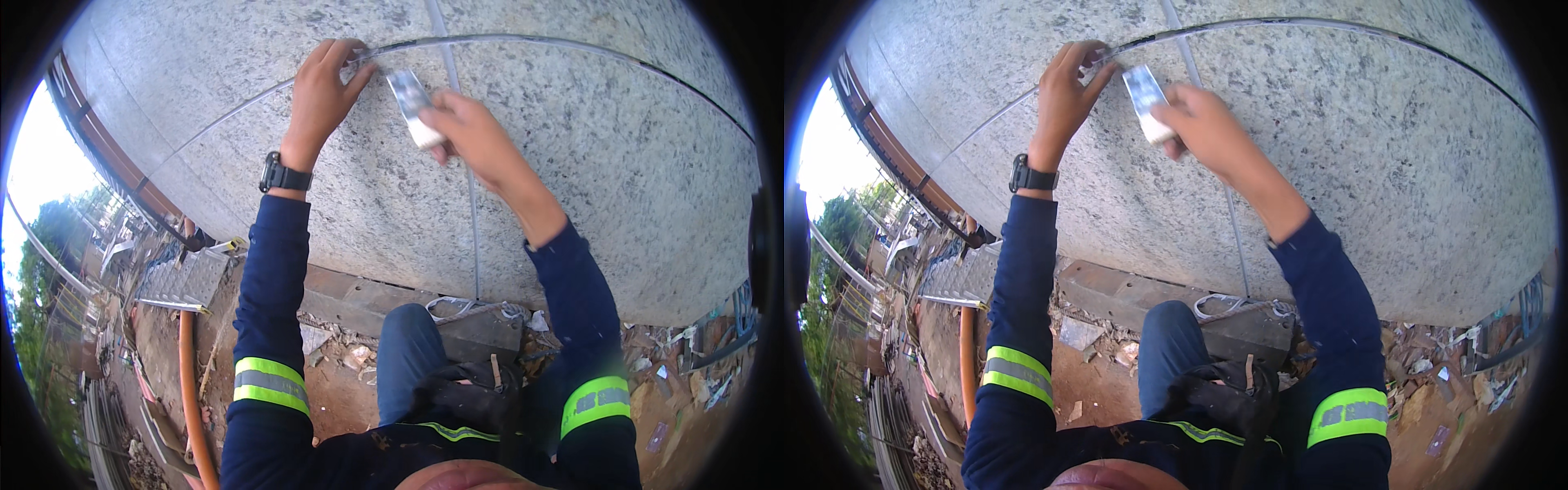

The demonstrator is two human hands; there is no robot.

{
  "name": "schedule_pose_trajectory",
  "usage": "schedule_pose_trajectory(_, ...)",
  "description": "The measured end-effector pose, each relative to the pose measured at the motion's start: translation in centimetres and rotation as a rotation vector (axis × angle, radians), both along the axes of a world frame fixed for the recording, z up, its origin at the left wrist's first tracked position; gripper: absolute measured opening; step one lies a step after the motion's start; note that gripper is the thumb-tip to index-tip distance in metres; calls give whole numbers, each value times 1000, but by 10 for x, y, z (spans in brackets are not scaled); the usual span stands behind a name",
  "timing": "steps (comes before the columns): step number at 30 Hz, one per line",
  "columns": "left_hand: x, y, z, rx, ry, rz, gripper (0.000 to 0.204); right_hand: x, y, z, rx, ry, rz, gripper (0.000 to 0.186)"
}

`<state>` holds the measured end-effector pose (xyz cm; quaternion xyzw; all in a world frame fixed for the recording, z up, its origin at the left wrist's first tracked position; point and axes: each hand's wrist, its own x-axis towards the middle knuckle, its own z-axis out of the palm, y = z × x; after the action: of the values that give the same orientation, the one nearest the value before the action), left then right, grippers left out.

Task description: The person uses a small metal tool to press grout into the joints between large stone tiles on a vertical wall. They repeatedly smooth the grout along the seams and wipe away excess material with their fingers.

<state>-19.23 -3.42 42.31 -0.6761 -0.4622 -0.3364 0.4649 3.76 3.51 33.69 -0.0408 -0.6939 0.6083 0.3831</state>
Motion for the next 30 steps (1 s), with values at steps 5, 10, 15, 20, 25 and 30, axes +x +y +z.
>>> schedule_pose_trajectory(5, 4, 8, 28, -123, 40, 80, 35, 85, -4, -95, 86, -382, 20, 19)
schedule_pose_trajectory(10, 12, 7, 45, -234, -10, 161, 42, 132, 1, -200, -85, -536, -32, 18)
schedule_pose_trajectory(15, 18, 4, 42, -241, -2, 196, 32, 143, 15, -209, -23, -482, -51, 16)
schedule_pose_trajectory(20, 25, 1, 30, -183, -12, 242, 15, 149, 4, -186, 3, -379, -20, 15)
schedule_pose_trajectory(25, 28, 6, 12, -61, -84, 203, 13, 157, -2, -172, 87, -359, -28, 16)
schedule_pose_trajectory(30, 35, 11, 15, -180, -412, 277, 41, 155, 2, -176, 128, -326, -70, 20)
